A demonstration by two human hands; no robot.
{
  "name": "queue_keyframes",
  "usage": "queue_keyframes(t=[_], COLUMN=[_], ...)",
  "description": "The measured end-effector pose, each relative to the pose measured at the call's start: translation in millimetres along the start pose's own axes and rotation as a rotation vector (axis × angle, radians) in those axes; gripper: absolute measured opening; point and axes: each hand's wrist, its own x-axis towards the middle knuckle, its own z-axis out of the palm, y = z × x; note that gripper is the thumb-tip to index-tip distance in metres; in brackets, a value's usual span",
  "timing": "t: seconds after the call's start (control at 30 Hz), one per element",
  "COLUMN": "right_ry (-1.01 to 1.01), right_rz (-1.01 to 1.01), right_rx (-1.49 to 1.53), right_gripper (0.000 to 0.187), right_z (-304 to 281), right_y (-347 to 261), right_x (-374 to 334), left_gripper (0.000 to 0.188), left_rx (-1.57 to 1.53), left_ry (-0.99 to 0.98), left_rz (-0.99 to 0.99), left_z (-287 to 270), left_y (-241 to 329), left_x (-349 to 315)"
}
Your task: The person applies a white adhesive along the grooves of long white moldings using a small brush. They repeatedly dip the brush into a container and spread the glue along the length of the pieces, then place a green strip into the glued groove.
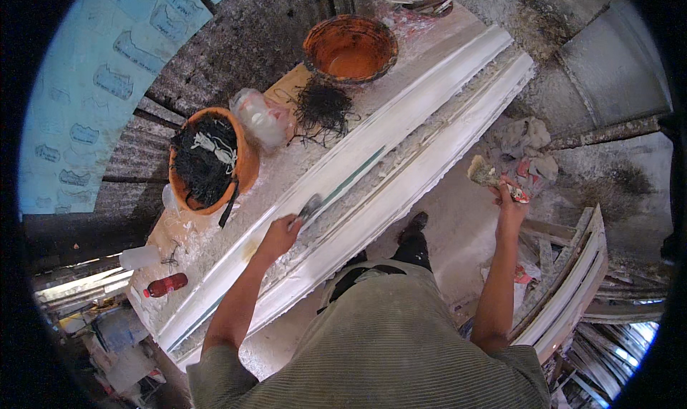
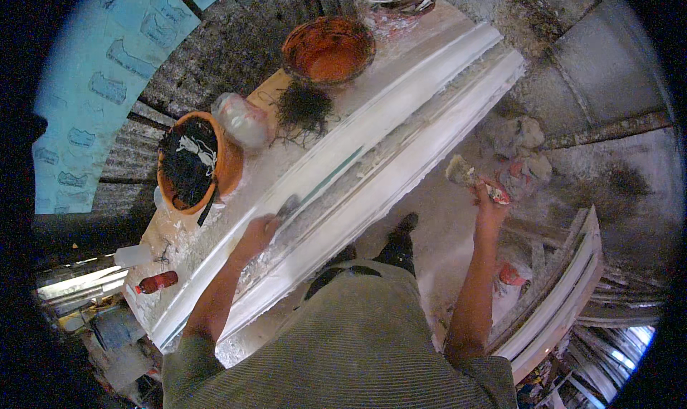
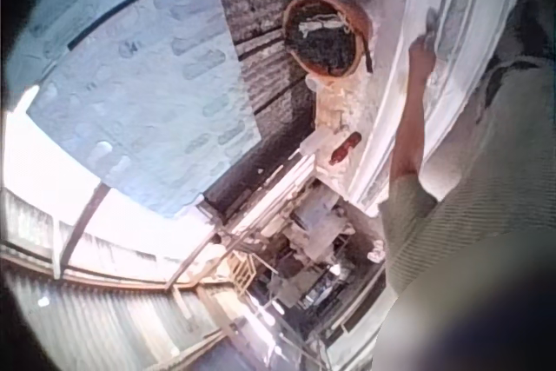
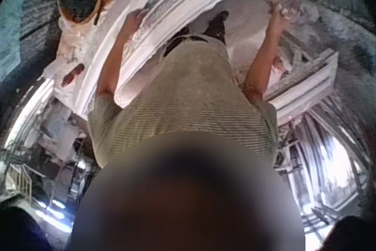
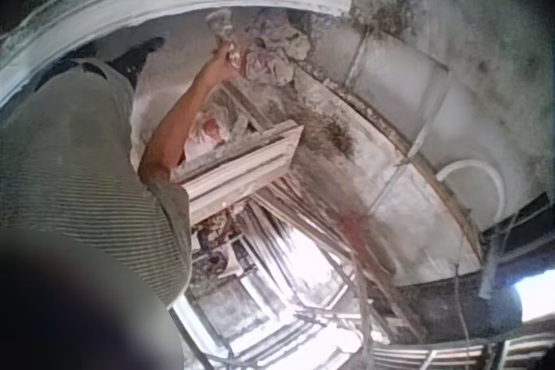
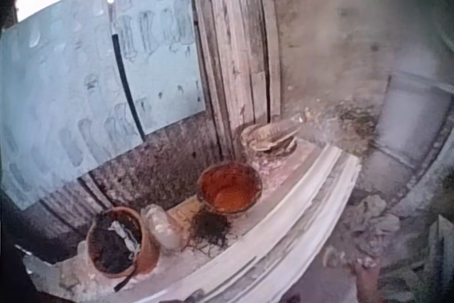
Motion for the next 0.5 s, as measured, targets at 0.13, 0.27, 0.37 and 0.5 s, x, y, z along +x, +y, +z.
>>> queue_keyframes(t=[0.13,0.27,0.37,0.5], right_ry=[-0.018,-0.031,-0.025,0.0], right_rz=[0.081,0.01,-0.006,-0.134], right_rx=[0.093,0.12,0.076,0.094], right_gripper=[0.032,0.03,0.028,0.023], right_z=[-15,-31,-53,-97], right_y=[9,8,3,8], right_x=[40,104,161,228], left_gripper=[0.04,0.045,0.038,0.042], left_rx=[-0.137,-0.084,-0.149,-0.021], left_ry=[0.003,0.047,0.166,0.019], left_rz=[-0.098,0.184,0.226,0.125], left_z=[26,88,129,122], left_y=[34,163,268,275], left_x=[35,202,300,324])
